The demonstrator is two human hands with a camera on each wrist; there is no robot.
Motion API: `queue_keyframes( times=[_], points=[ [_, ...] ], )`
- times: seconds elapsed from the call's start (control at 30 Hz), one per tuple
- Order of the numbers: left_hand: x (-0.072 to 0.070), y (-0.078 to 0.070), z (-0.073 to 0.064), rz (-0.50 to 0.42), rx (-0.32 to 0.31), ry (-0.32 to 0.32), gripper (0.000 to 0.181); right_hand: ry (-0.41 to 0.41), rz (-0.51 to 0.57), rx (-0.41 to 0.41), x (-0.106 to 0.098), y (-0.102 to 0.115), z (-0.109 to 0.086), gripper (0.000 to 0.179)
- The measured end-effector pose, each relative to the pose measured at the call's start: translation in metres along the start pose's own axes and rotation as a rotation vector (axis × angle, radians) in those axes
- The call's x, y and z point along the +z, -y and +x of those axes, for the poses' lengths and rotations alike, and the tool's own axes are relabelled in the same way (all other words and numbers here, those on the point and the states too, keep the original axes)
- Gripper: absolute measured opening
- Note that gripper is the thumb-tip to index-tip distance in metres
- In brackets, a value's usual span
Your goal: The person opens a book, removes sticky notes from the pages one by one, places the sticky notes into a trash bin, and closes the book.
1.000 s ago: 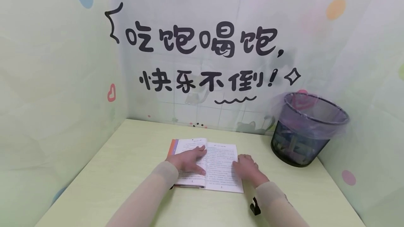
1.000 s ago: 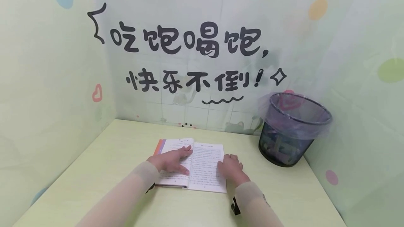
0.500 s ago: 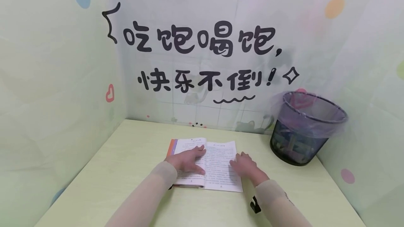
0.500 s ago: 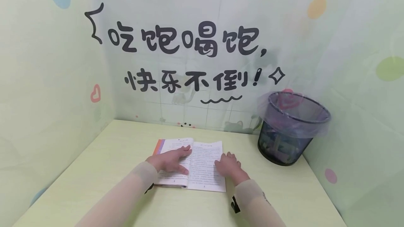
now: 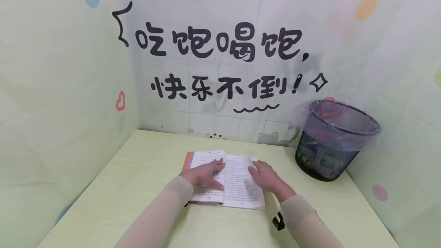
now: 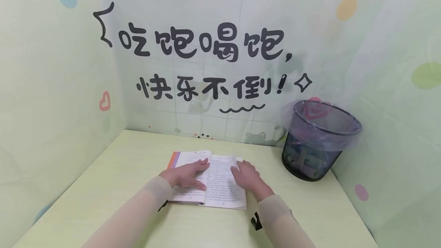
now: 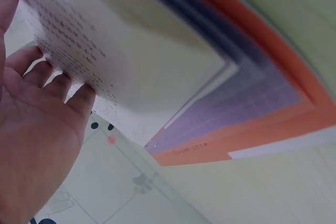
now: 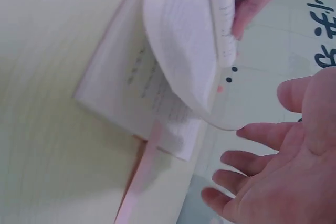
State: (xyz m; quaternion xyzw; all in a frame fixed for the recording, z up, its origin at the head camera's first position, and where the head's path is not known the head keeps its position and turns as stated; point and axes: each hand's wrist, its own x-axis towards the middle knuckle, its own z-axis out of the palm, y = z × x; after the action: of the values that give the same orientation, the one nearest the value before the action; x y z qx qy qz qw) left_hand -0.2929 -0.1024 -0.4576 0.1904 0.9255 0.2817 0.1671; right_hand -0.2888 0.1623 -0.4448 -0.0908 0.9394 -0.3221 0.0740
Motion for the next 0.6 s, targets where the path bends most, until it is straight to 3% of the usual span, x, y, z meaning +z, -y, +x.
queue_keyframes(
  times=[0.2, 0.4, 0.5, 0.6],
  points=[
    [0.0, 0.002, 0.001, 0.007, 0.016, 0.006, 0.101, 0.031, 0.386, -0.014, -0.005, 0.007, 0.0, 0.055],
    [-0.002, 0.003, 0.0, -0.007, 0.022, 0.016, 0.102, 0.101, 0.716, 0.0, 0.004, -0.001, 0.003, 0.055],
    [-0.002, 0.003, -0.001, -0.018, 0.02, 0.013, 0.102, 0.126, 0.75, -0.017, 0.015, -0.007, 0.001, 0.053],
    [-0.002, 0.003, -0.001, -0.024, 0.022, 0.01, 0.103, 0.137, 0.674, -0.064, 0.025, -0.012, -0.005, 0.05]
  ],
)
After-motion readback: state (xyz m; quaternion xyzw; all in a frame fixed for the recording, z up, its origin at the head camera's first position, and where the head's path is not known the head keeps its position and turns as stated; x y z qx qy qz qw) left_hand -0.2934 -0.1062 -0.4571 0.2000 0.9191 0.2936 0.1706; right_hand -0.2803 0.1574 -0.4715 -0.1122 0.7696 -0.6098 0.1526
